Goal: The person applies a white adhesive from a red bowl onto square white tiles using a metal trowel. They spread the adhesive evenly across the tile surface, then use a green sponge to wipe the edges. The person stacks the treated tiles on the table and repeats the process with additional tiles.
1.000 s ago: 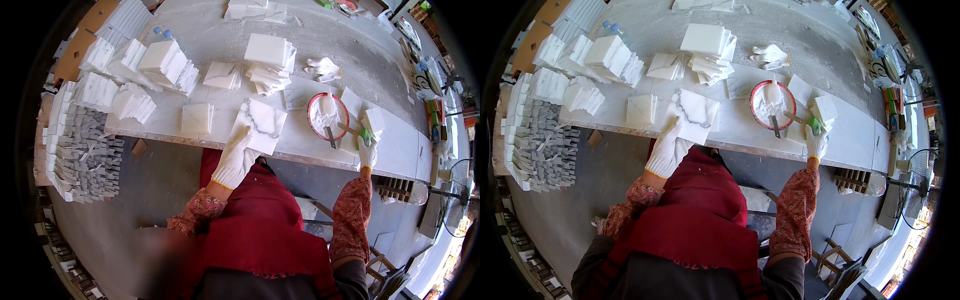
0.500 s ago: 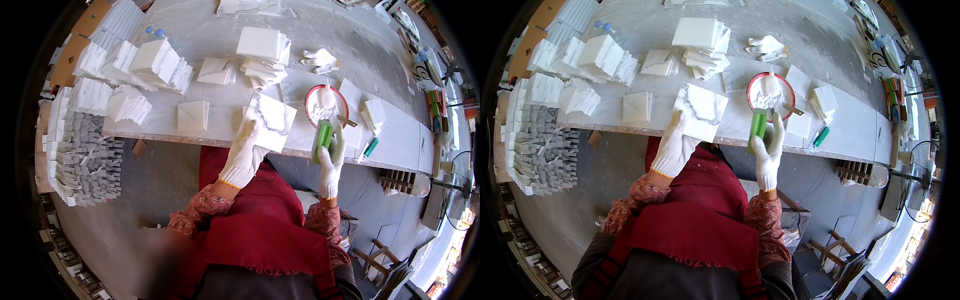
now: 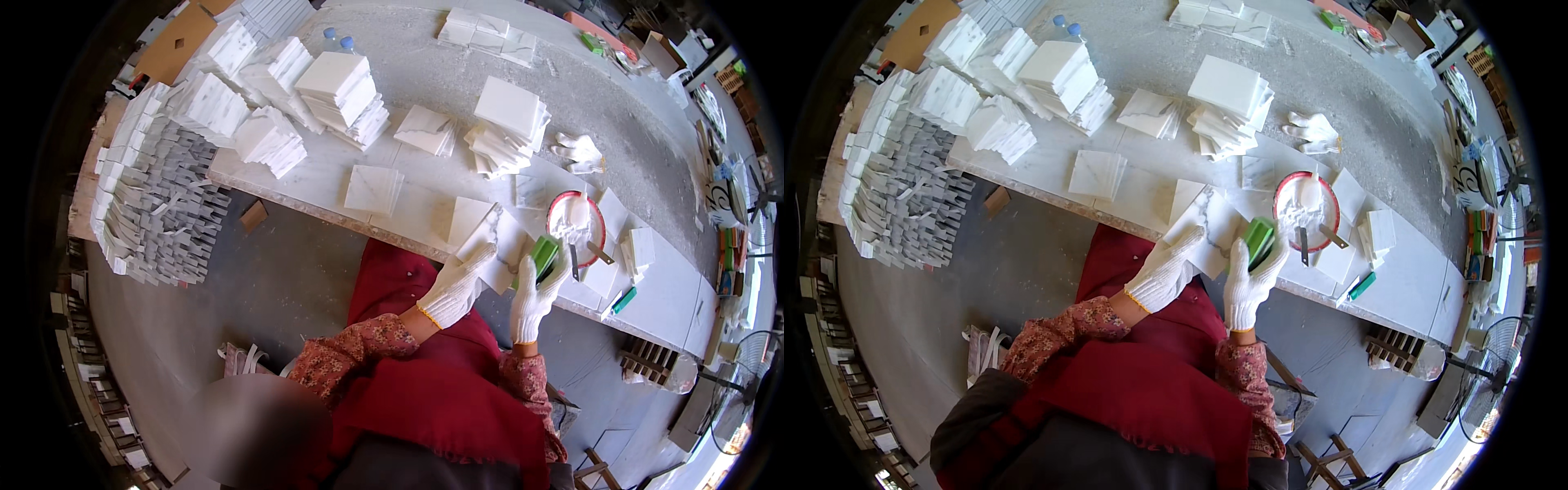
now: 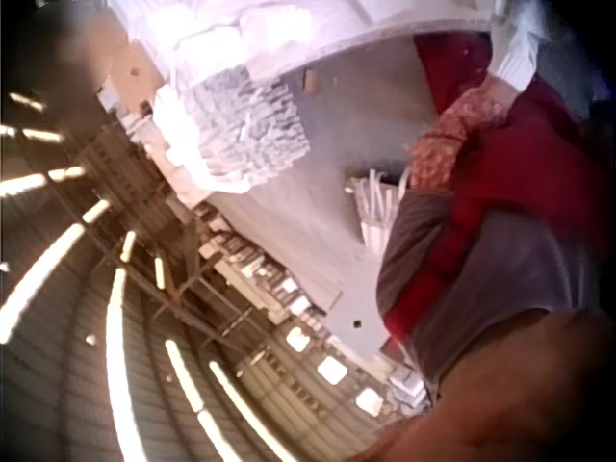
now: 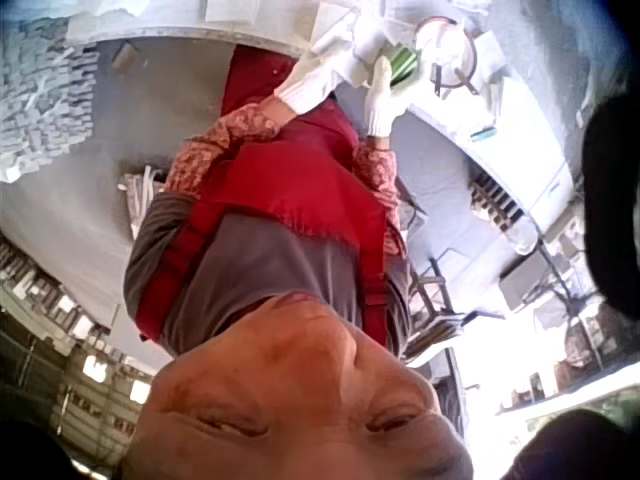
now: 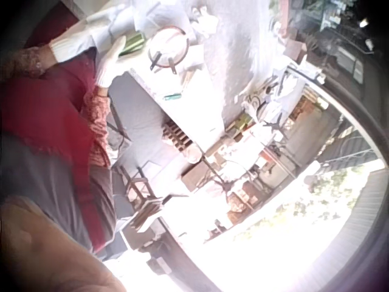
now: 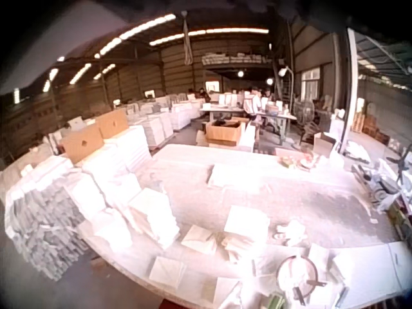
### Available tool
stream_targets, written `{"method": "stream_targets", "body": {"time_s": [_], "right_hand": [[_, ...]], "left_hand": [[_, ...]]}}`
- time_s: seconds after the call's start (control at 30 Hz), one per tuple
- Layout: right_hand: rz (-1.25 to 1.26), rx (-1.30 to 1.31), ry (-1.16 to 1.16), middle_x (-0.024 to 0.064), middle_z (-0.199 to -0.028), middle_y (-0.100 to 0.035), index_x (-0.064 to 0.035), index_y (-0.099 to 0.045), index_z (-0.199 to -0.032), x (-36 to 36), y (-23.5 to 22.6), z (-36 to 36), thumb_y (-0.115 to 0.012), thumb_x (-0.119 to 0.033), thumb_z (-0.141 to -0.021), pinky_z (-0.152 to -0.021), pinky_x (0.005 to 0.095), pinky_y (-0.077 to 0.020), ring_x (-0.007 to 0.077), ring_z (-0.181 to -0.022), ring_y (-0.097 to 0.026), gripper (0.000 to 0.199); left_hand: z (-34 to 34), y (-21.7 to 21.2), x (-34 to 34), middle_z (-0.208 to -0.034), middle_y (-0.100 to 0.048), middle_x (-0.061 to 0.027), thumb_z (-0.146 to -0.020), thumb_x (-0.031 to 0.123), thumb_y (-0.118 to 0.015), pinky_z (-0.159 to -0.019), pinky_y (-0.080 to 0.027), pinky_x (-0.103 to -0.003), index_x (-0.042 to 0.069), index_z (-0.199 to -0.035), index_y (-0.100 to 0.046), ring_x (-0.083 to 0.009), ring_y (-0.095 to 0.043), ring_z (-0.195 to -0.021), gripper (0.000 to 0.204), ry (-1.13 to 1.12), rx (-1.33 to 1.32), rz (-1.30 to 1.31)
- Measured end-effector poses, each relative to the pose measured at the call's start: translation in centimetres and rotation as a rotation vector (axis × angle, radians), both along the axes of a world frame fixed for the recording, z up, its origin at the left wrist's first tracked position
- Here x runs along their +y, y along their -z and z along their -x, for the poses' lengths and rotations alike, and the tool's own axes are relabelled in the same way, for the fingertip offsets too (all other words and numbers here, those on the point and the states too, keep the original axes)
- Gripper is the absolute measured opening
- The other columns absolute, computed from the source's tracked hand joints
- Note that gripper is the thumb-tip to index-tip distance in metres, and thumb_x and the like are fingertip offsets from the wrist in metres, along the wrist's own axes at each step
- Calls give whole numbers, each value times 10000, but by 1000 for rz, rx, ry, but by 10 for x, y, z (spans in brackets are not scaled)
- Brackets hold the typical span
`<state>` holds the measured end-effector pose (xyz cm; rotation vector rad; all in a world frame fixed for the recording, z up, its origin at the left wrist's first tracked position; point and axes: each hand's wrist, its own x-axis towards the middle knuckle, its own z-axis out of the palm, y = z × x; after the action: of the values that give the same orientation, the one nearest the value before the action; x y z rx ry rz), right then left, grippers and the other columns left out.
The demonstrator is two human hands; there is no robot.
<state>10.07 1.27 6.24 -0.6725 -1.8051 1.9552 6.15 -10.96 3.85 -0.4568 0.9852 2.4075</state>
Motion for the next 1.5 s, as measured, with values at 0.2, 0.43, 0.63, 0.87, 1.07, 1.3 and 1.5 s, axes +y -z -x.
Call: {"method": "stream_targets", "body": {"time_s": [0.2, 0.43, 0.63, 0.87, 1.07, 1.3, 1.5], "right_hand": [[-263, 47, -70, 190, -1175, -570, -34, -482, -1361, 0, 19, -4, -767, -195, -805, -933, 412, -473, 280, -1057, -585, 646], [-757, 95, -124, 155, -1123, -585, -40, -483, -1361, -16, 31, -23, -748, -175, -827, -889, 404, -495, 234, -1009, -580, 611], [-807, 170, -52, 181, -1113, -580, -56, -525, -1318, -18, 31, -10, -798, -211, -765, -876, 427, -499, 300, -1009, -599, 637], [-432, 52, -33, 182, -1081, -588, -6, -499, -1323, -8, 22, 6, -739, -142, -819, -882, 427, -488, 286, -973, -594, 574], [-505, 17, -176, 162, -1167, -578, -35, -484, -1345, -3, 21, -2, -713, -135, -849, -927, 386, -471, 247, -1029, -573, 555], [-827, 178, -254, 192, -1074, -576, -57, -516, -1327, -15, 29, -18, -777, -162, -772, -843, 402, -489, 317, -946, -588, 622], [-944, 184, -215, 197, -1057, -573, -58, -512, -1315, -30, 29, -23, -819, -225, -742, -852, 432, -495, 358, -948, -580, 671]], "left_hand": [[2, 12, -3, -978, -642, 26, -942, 201, -673, -610, -482, -195, 81, -1168, -626, -46, -582, -760, 260, -30, 53, -71], [14, 19, -12, -943, -622, 31, -935, 205, -675, -558, -459, -200, 65, -1189, -621, -36, -554, -722, 295, 16, 17, -22], [12, 17, -20, -1294, -553, -46, -973, 97, -588, -883, -502, -221, 14, -1475, -369, -91, -561, -1095, 554, 147, 9, -55], [3, 18, -20, -1076, -630, -10, -950, 106, -628, -701, -537, -216, 30, -1249, -569, -81, -613, -860, 315, 74, 24, -16], [2, 21, -25, -1027, -640, -16, -938, 106, -642, -658, -532, -211, 32, -1227, -586, -73, -624, -819, 304, 162, -47, 35], [10, 21, -27, -936, -609, 33, -911, 118, -650, -529, -444, -197, 58, -1195, -600, -38, -551, -672, 295, 106, -40, 17], [20, 4, -33, -1048, -637, -42, -951, 145, -617, -715, -559, -241, 43, -1251, -568, -129, -647, -910, 321, 113, 10, 3]]}}
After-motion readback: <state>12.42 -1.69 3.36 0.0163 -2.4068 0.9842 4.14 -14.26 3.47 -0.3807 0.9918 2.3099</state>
